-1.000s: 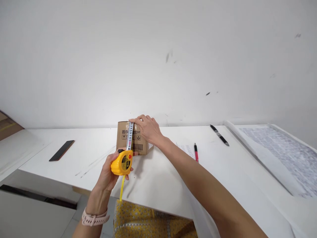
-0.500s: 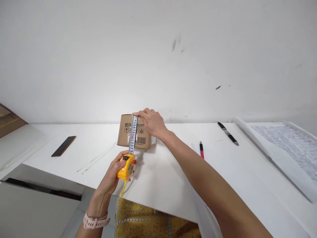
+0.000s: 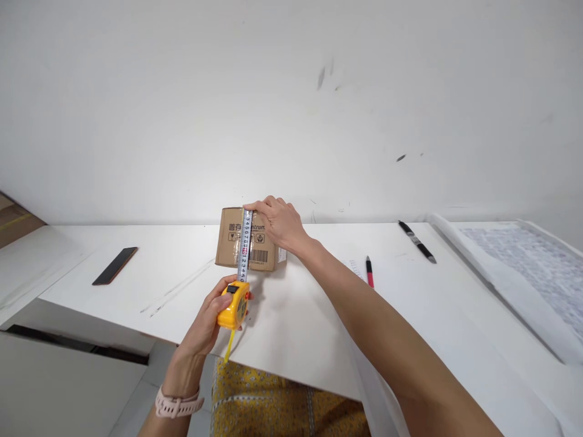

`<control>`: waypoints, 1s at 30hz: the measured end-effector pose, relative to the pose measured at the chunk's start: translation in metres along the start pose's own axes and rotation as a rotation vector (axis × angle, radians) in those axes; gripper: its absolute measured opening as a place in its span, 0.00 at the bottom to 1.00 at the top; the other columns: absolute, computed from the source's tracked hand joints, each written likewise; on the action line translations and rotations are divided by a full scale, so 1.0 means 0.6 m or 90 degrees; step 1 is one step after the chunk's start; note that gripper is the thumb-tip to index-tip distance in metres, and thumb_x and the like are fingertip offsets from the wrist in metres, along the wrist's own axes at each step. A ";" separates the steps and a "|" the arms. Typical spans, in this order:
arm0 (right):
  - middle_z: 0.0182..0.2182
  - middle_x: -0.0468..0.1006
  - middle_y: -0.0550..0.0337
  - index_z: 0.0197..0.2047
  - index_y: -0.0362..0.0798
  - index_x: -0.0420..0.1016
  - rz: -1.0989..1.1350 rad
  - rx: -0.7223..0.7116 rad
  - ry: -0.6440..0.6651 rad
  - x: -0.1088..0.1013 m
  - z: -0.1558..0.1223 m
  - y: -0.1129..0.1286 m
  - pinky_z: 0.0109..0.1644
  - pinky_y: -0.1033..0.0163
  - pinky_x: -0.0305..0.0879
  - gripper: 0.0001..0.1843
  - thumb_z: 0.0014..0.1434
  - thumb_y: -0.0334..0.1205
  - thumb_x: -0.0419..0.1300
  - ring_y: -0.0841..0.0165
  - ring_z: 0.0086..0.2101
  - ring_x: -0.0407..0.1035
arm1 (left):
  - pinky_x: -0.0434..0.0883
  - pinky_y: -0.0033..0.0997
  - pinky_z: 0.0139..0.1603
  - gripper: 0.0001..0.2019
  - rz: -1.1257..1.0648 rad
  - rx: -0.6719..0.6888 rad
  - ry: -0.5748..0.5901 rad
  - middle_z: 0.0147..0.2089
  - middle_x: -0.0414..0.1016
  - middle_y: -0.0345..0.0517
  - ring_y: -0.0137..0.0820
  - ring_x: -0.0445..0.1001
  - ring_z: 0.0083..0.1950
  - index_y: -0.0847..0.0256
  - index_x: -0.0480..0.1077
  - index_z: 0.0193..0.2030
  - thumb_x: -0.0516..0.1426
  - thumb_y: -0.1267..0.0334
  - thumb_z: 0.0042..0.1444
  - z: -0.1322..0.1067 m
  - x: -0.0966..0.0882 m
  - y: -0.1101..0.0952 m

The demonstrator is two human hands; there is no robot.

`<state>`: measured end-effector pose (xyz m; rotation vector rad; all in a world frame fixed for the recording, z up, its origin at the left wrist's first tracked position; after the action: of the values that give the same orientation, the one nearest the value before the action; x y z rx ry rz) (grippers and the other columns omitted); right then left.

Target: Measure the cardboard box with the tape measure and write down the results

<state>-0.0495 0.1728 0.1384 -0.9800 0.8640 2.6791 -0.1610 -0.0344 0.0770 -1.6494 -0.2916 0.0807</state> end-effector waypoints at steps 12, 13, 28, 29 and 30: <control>0.41 0.74 0.57 0.56 0.67 0.73 -0.006 -0.007 0.008 -0.003 -0.013 0.014 0.49 0.51 0.63 0.24 0.71 0.37 0.41 0.61 0.43 0.67 | 0.70 0.28 0.31 0.23 -0.018 -0.001 -0.032 0.42 0.79 0.50 0.33 0.75 0.34 0.61 0.68 0.53 0.63 0.54 0.54 -0.012 0.005 0.012; 0.41 0.74 0.57 0.56 0.67 0.73 -0.010 -0.008 0.012 -0.003 -0.013 0.015 0.49 0.51 0.63 0.24 0.71 0.37 0.41 0.61 0.43 0.67 | 0.70 0.28 0.31 0.23 -0.021 0.000 -0.037 0.42 0.80 0.50 0.33 0.75 0.34 0.61 0.68 0.53 0.63 0.53 0.53 -0.011 0.006 0.012; 0.53 0.75 0.50 0.57 0.50 0.72 -0.129 -0.169 -0.006 0.056 -0.124 0.102 0.56 0.50 0.58 0.21 0.68 0.33 0.44 0.59 0.53 0.65 | 0.76 0.32 0.29 0.35 0.001 0.010 -0.254 0.45 0.82 0.46 0.44 0.79 0.39 0.53 0.71 0.53 0.69 0.43 0.37 -0.145 -0.045 -0.004; 0.54 0.75 0.50 0.57 0.50 0.72 -0.102 -0.189 0.009 0.059 -0.138 0.107 0.58 0.50 0.58 0.20 0.69 0.33 0.44 0.60 0.55 0.64 | 0.76 0.32 0.31 0.35 0.028 0.000 -0.261 0.46 0.81 0.46 0.45 0.78 0.41 0.52 0.71 0.53 0.68 0.42 0.38 -0.156 -0.042 -0.001; 0.55 0.75 0.51 0.57 0.50 0.71 -0.062 -0.184 0.016 0.055 -0.150 0.111 0.60 0.50 0.57 0.20 0.69 0.34 0.44 0.61 0.56 0.63 | 0.77 0.34 0.33 0.34 0.059 -0.010 -0.262 0.47 0.81 0.46 0.47 0.78 0.44 0.51 0.72 0.53 0.68 0.41 0.38 -0.166 -0.037 0.003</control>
<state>-0.0486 0.0658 0.0928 -1.0828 0.4264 2.7625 -0.1599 -0.1363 0.0827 -1.6528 -0.5282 0.4924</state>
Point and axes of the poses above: each hand's wrist, its own z-axis towards the middle knuckle, its own x-axis out of the palm, y = z × x, the point moved 3 cm from there along z, towards the middle knuckle
